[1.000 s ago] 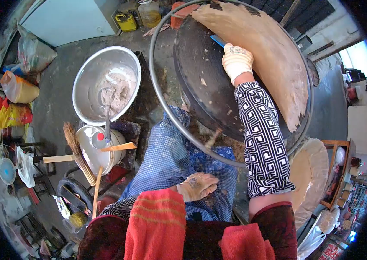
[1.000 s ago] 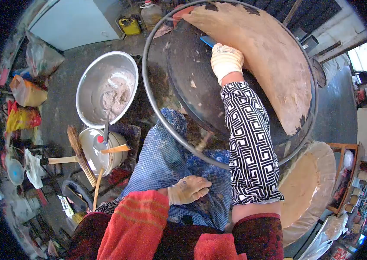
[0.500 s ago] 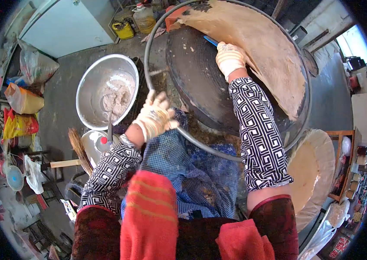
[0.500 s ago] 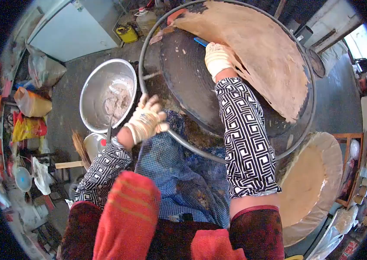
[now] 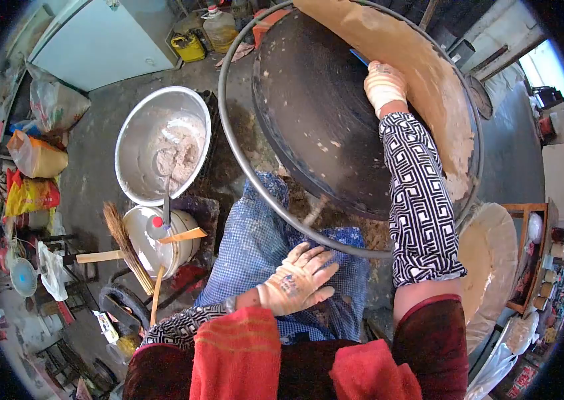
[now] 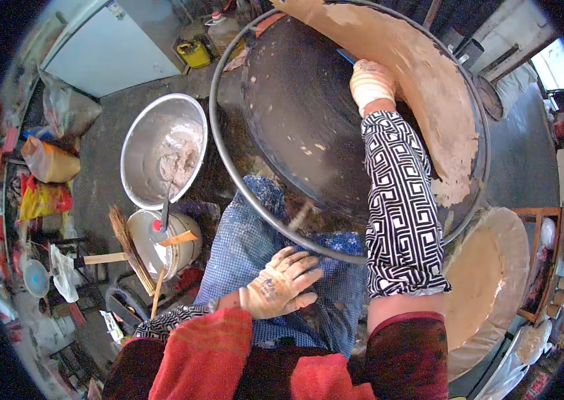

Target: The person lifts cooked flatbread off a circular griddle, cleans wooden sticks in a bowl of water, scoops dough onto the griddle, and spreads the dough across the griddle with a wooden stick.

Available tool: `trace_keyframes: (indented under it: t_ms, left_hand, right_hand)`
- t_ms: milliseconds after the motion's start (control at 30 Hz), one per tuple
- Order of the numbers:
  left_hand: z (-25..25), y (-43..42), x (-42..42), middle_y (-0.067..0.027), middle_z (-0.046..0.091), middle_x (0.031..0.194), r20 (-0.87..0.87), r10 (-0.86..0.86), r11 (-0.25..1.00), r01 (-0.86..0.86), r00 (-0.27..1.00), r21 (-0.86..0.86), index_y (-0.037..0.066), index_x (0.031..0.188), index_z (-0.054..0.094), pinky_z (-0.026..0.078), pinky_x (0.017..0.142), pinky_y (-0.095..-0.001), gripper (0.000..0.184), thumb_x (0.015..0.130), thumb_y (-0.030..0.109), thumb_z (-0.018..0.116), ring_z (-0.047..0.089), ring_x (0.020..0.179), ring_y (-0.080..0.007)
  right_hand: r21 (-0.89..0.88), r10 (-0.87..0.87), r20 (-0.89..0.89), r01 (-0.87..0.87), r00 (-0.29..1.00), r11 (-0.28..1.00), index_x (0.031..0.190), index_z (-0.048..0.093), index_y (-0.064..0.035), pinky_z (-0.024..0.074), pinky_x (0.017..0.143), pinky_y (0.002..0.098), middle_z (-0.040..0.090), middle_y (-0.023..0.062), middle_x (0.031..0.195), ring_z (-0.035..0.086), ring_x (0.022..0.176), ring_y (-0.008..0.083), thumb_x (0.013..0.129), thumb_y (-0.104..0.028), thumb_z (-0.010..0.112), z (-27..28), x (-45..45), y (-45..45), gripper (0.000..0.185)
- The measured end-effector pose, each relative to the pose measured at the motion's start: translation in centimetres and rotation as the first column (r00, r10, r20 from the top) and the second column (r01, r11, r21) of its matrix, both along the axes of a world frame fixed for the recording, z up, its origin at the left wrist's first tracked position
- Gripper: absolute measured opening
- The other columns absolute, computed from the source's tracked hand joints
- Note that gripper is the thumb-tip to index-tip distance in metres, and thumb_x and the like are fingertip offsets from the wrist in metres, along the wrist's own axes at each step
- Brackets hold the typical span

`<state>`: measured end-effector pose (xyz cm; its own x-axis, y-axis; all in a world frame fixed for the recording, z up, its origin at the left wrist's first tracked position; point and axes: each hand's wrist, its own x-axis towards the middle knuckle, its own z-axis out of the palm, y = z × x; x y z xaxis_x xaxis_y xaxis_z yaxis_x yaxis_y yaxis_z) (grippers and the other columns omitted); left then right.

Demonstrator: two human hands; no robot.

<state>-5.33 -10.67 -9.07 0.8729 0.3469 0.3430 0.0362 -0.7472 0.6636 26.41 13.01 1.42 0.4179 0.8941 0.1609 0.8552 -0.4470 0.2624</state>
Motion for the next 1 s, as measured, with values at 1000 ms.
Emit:
trace_keyframes:
  t_ms: [1000]
  left_hand:
    - [0.0, 5.2, 1.0, -0.0148, 0.061, 0.094, -0.313, 0.319, 0.882, -0.159, 0.894, 0.444, 0.007, 0.092, 0.063, 0.037, 0.099, -0.0495, 0.029, 0.08, 0.034, 0.067, 0.056, 0.096, -0.0354]
  right_hand:
    - [0.702, 0.728, -0.658, 0.503, 0.19, 0.504, 0.115, 0.067, -0.011, 0.0468, 0.093, 0.0441, 0.067, 0.011, 0.102, 0.062, 0.103, 0.0277, 0.09, -0.01, 0.055, -5.3, -11.2, -40.3, 0.028]
